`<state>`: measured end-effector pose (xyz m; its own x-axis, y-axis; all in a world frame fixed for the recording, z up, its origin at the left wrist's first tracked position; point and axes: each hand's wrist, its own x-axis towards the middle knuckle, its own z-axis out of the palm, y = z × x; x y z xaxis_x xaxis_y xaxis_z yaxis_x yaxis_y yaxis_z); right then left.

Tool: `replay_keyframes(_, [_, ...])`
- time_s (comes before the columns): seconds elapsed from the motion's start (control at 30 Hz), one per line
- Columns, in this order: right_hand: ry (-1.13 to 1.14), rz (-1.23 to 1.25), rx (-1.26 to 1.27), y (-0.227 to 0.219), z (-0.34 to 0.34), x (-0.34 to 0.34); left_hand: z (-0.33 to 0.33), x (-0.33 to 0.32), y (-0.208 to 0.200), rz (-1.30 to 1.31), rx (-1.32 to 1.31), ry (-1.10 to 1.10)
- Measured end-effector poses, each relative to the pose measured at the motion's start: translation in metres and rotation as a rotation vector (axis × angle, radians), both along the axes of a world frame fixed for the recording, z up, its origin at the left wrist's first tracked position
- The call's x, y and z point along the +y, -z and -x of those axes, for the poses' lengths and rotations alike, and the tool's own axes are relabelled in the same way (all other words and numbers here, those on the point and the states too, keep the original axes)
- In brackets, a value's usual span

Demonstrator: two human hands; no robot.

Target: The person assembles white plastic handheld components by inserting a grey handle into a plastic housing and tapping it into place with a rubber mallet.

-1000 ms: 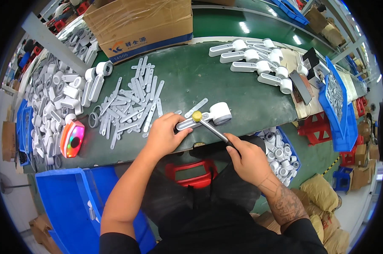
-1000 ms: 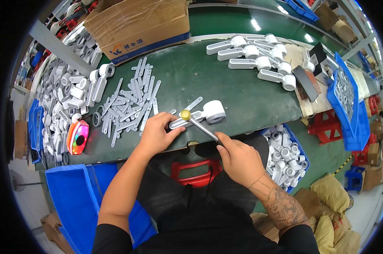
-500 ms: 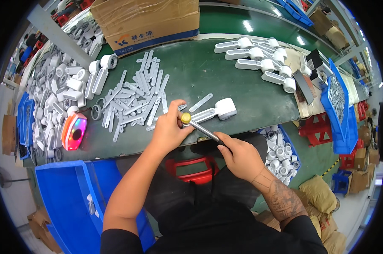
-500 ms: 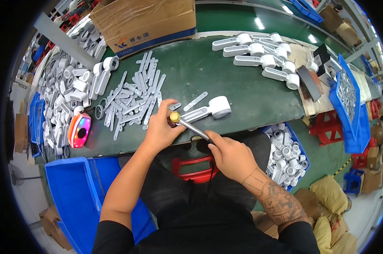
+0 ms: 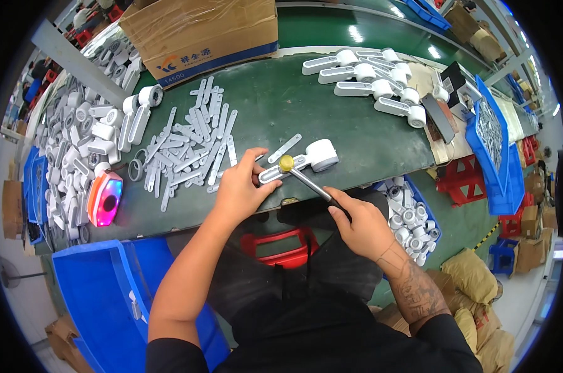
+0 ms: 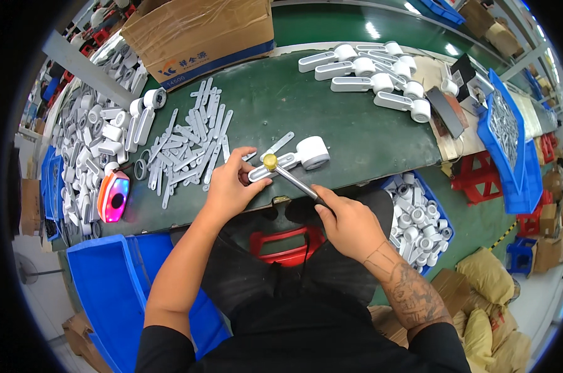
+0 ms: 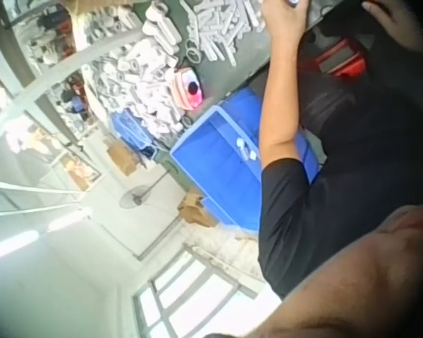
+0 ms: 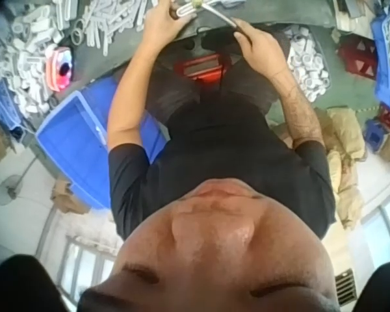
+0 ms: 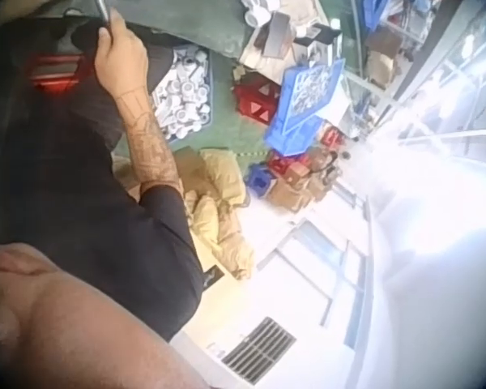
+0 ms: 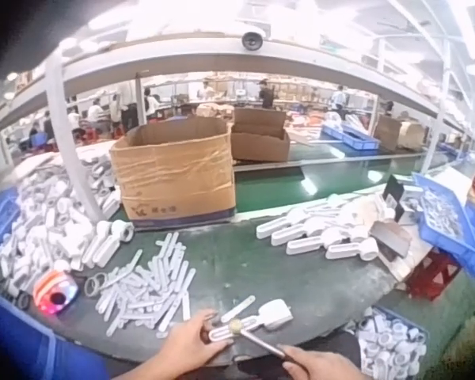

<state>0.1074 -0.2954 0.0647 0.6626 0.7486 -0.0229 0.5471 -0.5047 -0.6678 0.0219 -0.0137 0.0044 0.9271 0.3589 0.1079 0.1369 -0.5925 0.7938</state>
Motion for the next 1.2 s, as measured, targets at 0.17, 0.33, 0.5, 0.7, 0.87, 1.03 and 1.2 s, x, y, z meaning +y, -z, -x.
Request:
replay_keyframes(0.17, [0.101, -0.058, -0.022, -0.006, 0.006, 0.000, -0.002, -0.003, -0.001, 0.001, -0.047, -0.003])
replay_keyframes(0.33, [0.063, -0.063, -0.040, -0.016, 0.005, 0.000, -0.002, -0.002, 0.002, -0.010, -0.071, 0.038])
replay_keyframes(0.5, [0.094, -0.216, -0.101, -0.012, 0.012, 0.005, -0.007, 0.001, 0.001, -0.026, -0.100, 0.086])
replay_keyframes(0.7, [0.073, -0.035, -0.051, -0.011, 0.012, 0.007, -0.007, 0.006, 0.002, -0.100, -0.133, 0.103])
replay_keyframes(0.87, [0.054, -0.011, -0.051, -0.013, 0.003, 0.007, -0.005, 0.001, 0.000, -0.046, -0.073, 0.090])
replay_keyframes(1.03, [0.045, -0.242, -0.059, -0.023, 0.012, 0.018, -0.007, 0.003, -0.005, -0.063, -0.034, 0.077])
replay_keyframes(1.2, [-0.048, 0.114, 0.060, -0.008, 0.016, 0.022, -0.008, 0.004, 0.000, -0.018, -0.069, 0.080])
